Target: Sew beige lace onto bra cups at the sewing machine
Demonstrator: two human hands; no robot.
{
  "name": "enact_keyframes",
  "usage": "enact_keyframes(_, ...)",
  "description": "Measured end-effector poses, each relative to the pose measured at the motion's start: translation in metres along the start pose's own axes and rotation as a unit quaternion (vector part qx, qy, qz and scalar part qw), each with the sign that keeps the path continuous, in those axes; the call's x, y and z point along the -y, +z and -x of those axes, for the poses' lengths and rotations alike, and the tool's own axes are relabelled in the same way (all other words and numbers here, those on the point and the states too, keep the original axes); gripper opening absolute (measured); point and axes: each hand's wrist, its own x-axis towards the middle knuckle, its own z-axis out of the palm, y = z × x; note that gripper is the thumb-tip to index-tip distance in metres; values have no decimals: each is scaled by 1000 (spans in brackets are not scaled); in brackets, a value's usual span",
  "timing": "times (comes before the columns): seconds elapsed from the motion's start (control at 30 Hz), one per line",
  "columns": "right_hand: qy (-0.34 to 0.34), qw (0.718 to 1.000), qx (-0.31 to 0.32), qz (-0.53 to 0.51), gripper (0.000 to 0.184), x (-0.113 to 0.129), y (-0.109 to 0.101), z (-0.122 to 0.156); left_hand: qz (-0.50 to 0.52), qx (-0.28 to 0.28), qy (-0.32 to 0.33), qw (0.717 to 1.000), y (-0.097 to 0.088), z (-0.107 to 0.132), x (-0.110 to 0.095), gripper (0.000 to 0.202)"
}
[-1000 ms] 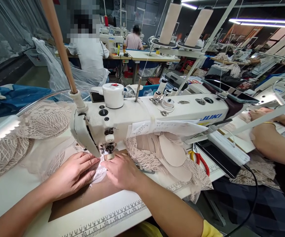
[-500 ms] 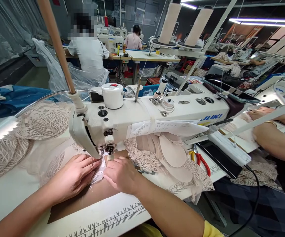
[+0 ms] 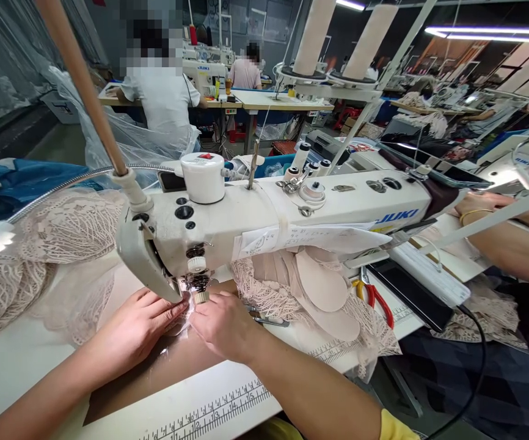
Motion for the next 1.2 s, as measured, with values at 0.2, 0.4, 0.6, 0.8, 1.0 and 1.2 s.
enact_keyframes(0.2, 10, 1000, 7, -8, 20, -1, 1, -1, -8, 2, -24, 1000, 3, 1, 3, 30)
enact_keyframes(0.4, 56, 997, 46, -11, 16, -1, 3, -5, -15, 7, -32, 999, 1, -2, 7, 31)
enact_keyframes(0.6, 85, 992, 88, 7, 21, 3, -4, -8, -22, 21, -58, 998, 1, -3, 9, 22)
enact_keyframes(0.8, 123, 985, 114, 33, 36, 7, -6, -15, -39, 18, -84, 996, -1, -6, 15, 26)
enact_keyframes(1.0, 130, 983, 123, 36, 32, 8, -6, -19, -49, 13, -114, 992, 1, 0, 19, 25)
enact_keyframes(1.2, 120, 989, 86, -7, 25, 2, -9, -11, -35, -13, -138, 990, 3, 9, 23, 28)
